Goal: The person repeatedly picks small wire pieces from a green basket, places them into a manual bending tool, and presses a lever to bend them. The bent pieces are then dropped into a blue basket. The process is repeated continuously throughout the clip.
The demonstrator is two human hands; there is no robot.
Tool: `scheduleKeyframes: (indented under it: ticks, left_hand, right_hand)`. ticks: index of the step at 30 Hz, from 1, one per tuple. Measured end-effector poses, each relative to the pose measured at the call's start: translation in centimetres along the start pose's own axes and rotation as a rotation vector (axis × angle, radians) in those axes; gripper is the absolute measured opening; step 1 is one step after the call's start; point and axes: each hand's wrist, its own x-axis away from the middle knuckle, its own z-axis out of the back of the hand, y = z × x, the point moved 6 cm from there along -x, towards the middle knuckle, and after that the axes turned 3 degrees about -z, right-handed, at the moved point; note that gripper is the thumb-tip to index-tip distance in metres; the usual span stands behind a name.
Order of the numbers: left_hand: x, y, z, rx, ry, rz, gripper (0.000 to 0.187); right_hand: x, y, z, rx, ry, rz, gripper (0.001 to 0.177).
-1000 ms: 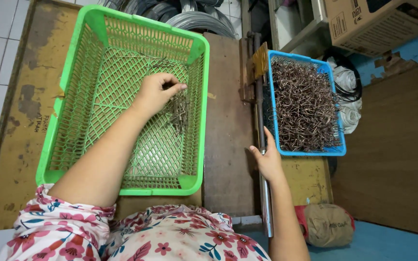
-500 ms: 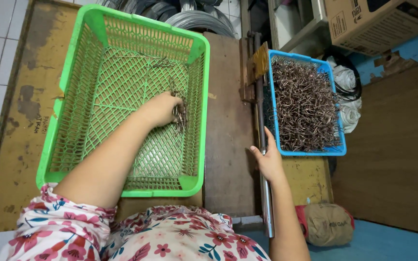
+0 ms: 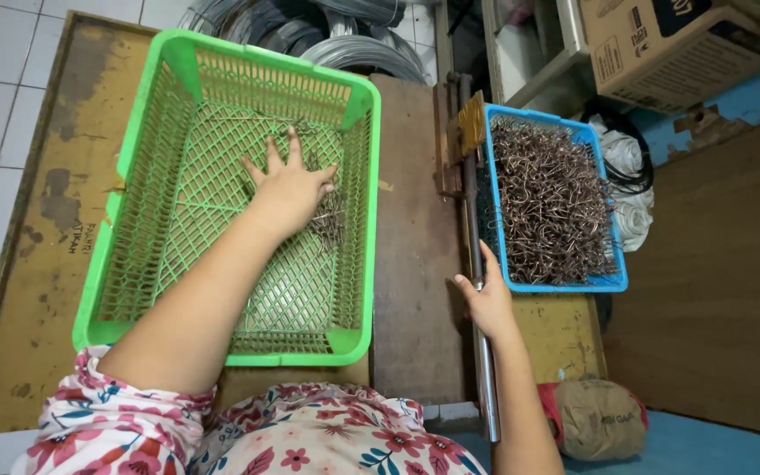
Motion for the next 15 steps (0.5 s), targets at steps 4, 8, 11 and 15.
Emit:
scheduleKeyframes:
  ticks: [4,8,11,15]
  left_hand:
    - [1.1,2.6,2.2,0.003,0.078,-0.126,0.040]
    - [-0.9,0.3,-0.5,0.819,0.307,-0.162,0.035]
    - [-1.3,-1.3,-1.9,1.533,0.178,0.106,0.035]
    - [-4.6,-4.3,-7.9,1.871,-0.124,0.267,0.055]
  right_hand:
    - [1.2,-1.8,0.5,0.007,-0.003,0.015,0.084]
    - [1.7,-2.3,0.6,-0.010,0.010,0.006,0.083]
    - [1.8,-2.6,0.5,-0.011,0.005,-0.007,0.083]
    - [2.4,-3.2,0.7,-0.004,0.006,0.002,0.084]
